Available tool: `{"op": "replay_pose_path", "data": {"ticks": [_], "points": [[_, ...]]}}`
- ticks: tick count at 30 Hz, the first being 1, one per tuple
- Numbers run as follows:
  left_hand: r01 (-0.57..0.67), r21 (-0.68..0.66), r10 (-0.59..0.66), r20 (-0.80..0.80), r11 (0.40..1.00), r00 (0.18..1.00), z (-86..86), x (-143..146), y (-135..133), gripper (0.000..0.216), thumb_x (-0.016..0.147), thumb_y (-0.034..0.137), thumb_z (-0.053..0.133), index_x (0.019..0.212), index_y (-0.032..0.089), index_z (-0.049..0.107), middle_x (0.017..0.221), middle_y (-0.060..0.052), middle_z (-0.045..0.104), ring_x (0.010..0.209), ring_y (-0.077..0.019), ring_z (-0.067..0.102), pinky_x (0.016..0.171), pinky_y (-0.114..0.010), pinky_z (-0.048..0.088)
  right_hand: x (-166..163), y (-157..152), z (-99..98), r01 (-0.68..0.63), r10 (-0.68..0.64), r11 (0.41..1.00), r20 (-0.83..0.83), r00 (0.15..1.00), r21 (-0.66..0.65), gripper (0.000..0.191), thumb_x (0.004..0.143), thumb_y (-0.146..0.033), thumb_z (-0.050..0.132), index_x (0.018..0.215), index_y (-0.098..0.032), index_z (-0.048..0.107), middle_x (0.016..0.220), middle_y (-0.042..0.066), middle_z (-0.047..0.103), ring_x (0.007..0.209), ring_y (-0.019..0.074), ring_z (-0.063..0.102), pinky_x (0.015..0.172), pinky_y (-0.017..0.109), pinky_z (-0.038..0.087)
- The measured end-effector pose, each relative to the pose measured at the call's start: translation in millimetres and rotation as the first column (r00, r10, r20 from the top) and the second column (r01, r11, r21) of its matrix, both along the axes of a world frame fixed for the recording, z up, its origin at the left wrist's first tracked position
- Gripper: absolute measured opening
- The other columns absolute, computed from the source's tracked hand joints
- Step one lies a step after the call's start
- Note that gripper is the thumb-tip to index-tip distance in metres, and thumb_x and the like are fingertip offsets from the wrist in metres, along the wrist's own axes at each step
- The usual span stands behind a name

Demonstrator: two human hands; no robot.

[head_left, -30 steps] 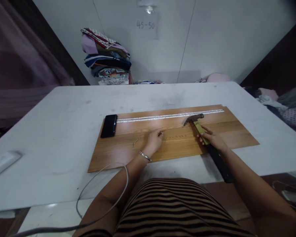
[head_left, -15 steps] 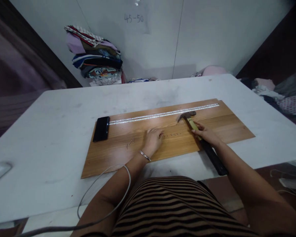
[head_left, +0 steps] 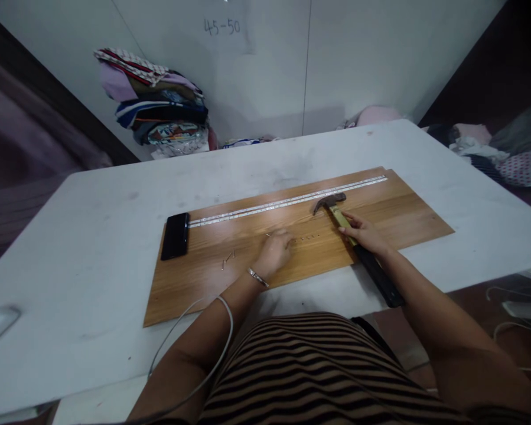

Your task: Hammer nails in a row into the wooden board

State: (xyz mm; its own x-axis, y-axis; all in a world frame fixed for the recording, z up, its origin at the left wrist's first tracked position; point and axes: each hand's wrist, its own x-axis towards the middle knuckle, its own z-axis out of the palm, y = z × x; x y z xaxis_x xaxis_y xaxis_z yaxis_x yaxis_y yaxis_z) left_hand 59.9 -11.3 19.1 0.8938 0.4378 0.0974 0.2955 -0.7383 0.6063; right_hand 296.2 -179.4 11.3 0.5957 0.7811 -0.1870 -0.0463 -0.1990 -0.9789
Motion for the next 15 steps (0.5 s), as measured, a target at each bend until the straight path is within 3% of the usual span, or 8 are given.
{"op": "replay_pose_path", "data": {"ticks": [6, 15], "points": [[-0.036, 0.034, 0.037, -0.036, 0.999, 0.999, -0.3, 5, 1, 0.028, 0.086, 0.011, 0.05, 0.104, 0.019, 0.07, 0.106, -0.008, 0.071, 0.101, -0.0202, 0.062, 0.094, -0.035, 0.049, 0, -1, 0.2, -0.02, 0.02, 1.0, 0.007, 1.0, -0.001, 0.059, 0.065, -0.031, 0.08, 0.122, -0.025, 0.065, 0.098, 0.002, 0.073, 0.09, 0.0216, 0.066, 0.076, 0.033, 0.054], [0.081, 0.048, -0.078, -0.07, 0.996, 0.995, 11.0, 9, 1, 0.039, 0.084, 0.003, 0.046, 0.114, 0.019, 0.064, 0.103, -0.007, 0.07, 0.101, -0.0202, 0.062, 0.096, -0.033, 0.046, 1, -1, -3.7, -0.035, 0.035, 0.999, 0.018, 0.999, 0.031, 0.059, 0.066, -0.033, 0.079, 0.122, -0.026, 0.065, 0.103, 0.002, 0.073, 0.092, 0.0215, 0.066, 0.079, 0.034, 0.054]]}}
